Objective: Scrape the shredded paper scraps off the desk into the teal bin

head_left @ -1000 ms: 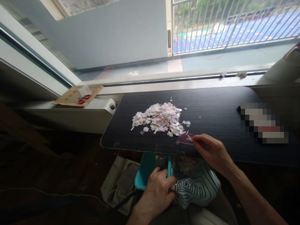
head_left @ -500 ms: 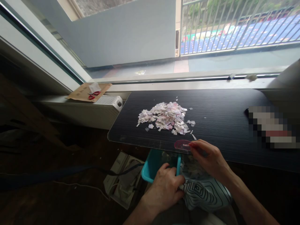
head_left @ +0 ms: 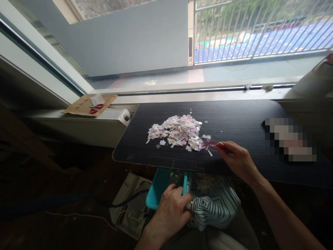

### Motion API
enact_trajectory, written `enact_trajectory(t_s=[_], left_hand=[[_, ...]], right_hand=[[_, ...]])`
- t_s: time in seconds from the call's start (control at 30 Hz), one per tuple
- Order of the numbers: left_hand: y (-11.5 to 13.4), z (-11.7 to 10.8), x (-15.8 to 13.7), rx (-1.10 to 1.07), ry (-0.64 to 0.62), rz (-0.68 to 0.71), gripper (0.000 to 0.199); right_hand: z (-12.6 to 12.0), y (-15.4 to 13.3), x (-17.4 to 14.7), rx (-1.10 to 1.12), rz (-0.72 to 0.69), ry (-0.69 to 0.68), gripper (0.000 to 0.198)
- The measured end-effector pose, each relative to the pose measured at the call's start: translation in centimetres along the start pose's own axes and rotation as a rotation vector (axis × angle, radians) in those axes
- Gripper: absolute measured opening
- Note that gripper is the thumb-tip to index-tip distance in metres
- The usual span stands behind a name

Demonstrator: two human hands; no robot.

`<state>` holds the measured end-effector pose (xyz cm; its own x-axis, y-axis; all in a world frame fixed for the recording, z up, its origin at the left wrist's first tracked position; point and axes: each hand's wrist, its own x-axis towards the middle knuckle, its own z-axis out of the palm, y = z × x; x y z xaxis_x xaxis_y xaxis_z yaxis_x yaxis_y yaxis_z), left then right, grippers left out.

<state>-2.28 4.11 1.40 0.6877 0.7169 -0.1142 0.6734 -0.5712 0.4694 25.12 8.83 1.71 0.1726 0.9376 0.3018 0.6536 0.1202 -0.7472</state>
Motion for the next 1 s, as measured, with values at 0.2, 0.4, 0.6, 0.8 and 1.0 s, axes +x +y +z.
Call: enact_trajectory(t_s=[0.2, 0.4, 0.6, 0.8, 1.0], left_hand=[[-0.2, 0.4, -0.4, -0.048, 0.039, -0.021, 0.018], [-0.3, 0.4, -0.4, -0.056, 0.042, -0.025, 0.020], [-0.5, 0.5, -0.3, -0.031, 0.028, -0.036, 0.019], [-0.5, 0.5, -0.3, -0.024, 0.027, -0.024, 0.019], [-0.5, 0.6, -0.3, -0.028, 0.028, -0.031, 0.021]], right_hand=[[-0.1, -0.8, -0.2, -0.009, 0.037, 0.037, 0.015], [-0.5, -1.0, -0.3, -0.053, 0.035, 0.000, 0.012], [-1.2, -1.2, -0.8, -0.066, 0.036, 0.018, 0.012], [-1.4, -1.5, -1.2, -0.061, 0.079, 0.002, 0.011], [-2.1, -1.3, -1.4, -0.101, 0.136, 0.063, 0.012]])
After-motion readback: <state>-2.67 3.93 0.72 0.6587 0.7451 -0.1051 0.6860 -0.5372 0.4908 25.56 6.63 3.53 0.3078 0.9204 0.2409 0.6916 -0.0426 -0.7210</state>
